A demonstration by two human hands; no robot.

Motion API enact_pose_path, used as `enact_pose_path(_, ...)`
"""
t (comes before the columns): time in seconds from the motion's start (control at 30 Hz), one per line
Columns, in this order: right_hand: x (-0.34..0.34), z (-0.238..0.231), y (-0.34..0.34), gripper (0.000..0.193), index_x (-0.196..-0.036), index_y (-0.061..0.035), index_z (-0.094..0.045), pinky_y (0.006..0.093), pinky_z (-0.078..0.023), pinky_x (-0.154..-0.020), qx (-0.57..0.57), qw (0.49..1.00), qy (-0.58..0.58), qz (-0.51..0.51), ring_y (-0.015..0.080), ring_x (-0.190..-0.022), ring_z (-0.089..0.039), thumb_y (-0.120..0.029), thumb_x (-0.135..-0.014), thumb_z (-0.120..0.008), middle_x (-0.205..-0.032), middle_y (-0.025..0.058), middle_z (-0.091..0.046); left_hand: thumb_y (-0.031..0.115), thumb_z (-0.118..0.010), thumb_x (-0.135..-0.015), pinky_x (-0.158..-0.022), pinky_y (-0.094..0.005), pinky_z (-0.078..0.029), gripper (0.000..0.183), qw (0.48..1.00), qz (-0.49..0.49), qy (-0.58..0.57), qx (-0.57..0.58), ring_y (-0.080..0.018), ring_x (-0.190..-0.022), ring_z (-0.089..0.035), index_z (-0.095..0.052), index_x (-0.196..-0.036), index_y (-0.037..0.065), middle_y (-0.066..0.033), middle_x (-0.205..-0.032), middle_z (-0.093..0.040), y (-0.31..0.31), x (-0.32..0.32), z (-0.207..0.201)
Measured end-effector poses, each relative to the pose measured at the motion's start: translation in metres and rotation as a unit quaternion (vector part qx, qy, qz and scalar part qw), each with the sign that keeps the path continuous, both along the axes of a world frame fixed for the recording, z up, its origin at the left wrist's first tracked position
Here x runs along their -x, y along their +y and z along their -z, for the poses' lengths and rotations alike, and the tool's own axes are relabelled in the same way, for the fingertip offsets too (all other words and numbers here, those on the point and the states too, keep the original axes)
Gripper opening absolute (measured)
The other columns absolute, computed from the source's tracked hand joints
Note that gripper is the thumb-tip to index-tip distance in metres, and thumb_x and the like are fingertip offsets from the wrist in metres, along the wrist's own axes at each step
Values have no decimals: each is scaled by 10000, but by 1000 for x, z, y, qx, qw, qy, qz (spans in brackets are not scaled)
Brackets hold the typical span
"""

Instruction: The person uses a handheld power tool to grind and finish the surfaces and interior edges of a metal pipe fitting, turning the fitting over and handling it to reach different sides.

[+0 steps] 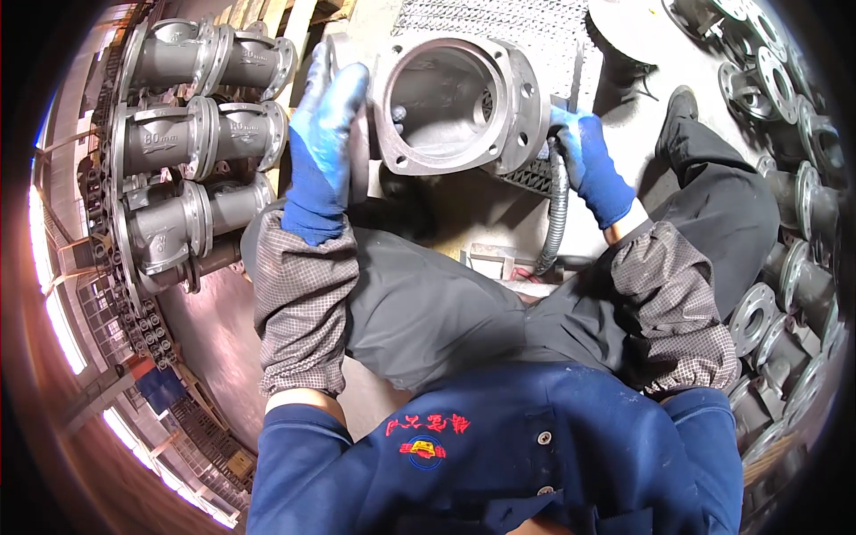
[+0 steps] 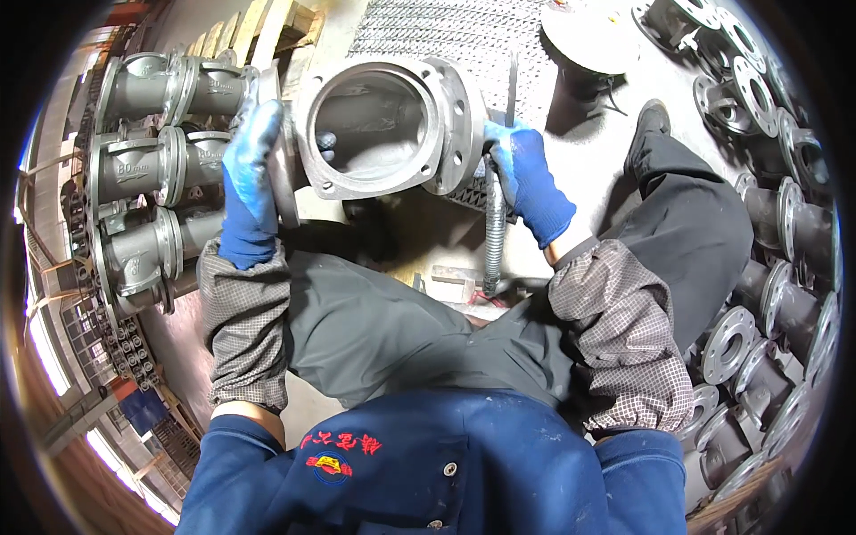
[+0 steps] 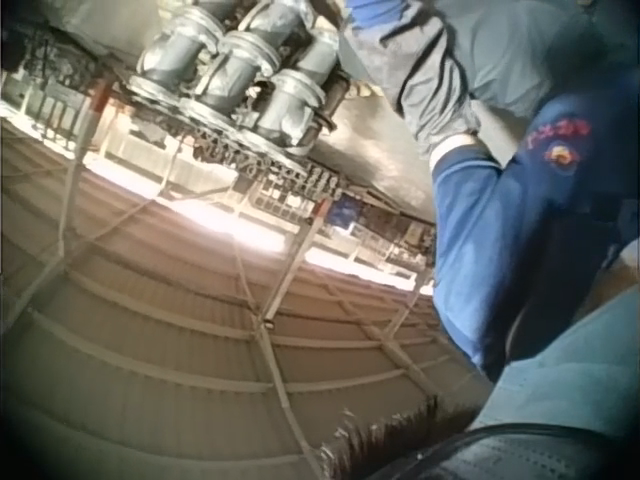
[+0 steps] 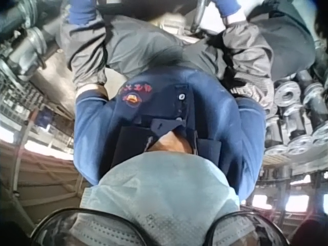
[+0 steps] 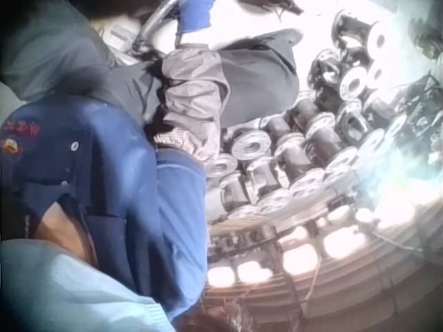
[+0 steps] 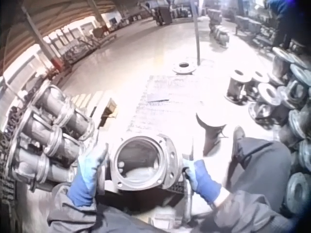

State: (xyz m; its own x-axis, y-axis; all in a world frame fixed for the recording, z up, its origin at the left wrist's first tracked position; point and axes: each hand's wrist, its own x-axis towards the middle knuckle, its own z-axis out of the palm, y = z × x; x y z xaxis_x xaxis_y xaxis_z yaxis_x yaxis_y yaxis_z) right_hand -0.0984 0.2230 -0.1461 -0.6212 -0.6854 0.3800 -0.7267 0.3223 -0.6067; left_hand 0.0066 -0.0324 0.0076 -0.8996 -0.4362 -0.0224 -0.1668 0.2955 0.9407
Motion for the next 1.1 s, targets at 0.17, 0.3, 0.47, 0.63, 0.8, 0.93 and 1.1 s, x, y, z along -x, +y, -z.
enact_pose_path(0.17,5,-35,1,271,-950,23,-645,325,-520,-671,15,1000,-4,8,339,-778,-631,22,-692,-561,-923,162,-644,136,-528,-912,-976,-382,-426,386,998,35,6,-49,-287,-1123,-538,-486,-1259,-28,-182,-1185,-562,3,-10,-8)
enact_pose_path(0.3,12,-39,-5,274,-1109,25,-594,293,-491,-784,68,961,-248,103,231,-831,-628,-92,-877,-507,-895,180,-639,20,-512,-888,-1040,-393,-370,390,967,115,98,205,-327,-1259,-435,-514,-1278,46,-210,-1279,-514,-9,-6,6)
enact_pose_path(0.47,9,-66,13,310,-1144,40,-566,267,-511,-673,151,930,-296,155,180,-757,-636,-140,-892,-543,-970,149,-643,6,-506,-884,-995,-388,-404,359,976,102,59,182,-322,-1154,-531,-515,-1243,-10,-210,-1208,-560,2,-2,-5)
enact_pose_path(0.63,-16,-118,20,231,-1036,27,-600,260,-531,-636,84,980,-178,13,174,-768,-673,-81,-831,-596,-1048,152,-648,217,-430,-985,-955,-368,-415,419,993,-50,65,-90,-244,-1076,-553,-416,-1317,-38,-200,-1194,-539,27,-8,-5)
enact_pose_path(0.8,-53,-164,-44,304,-1010,13,-618,303,-512,-626,207,773,-563,-206,212,-730,-645,-134,-749,-662,-961,131,-662,503,-260,-982,-996,-331,-387,668,986,-82,91,-114,-209,-1197,-454,-273,-1422,1,-138,-1399,-392,29,-38,9)
enact_pose_path(0.93,-73,-132,-80,337,-1107,33,-594,245,-511,-610,285,720,-551,-311,155,-735,-631,-234,-913,-530,-955,107,-653,428,-255,-998,-922,-301,-447,605,990,9,98,-98,-205,-1099,-527,-297,-1411,-12,-177,-1343,-445,50,-41,-16)
enact_pose_path(1.1,-74,-112,-84,653,-1050,84,-589,192,-495,-443,198,343,-838,-376,182,-552,-649,-514,-958,-342,-912,250,-663,183,-268,-1011,-1029,-380,-382,442,983,49,165,55,-275,-1195,-492,-358,-1343,-94,-223,-1341,-447,33,-47,-7)
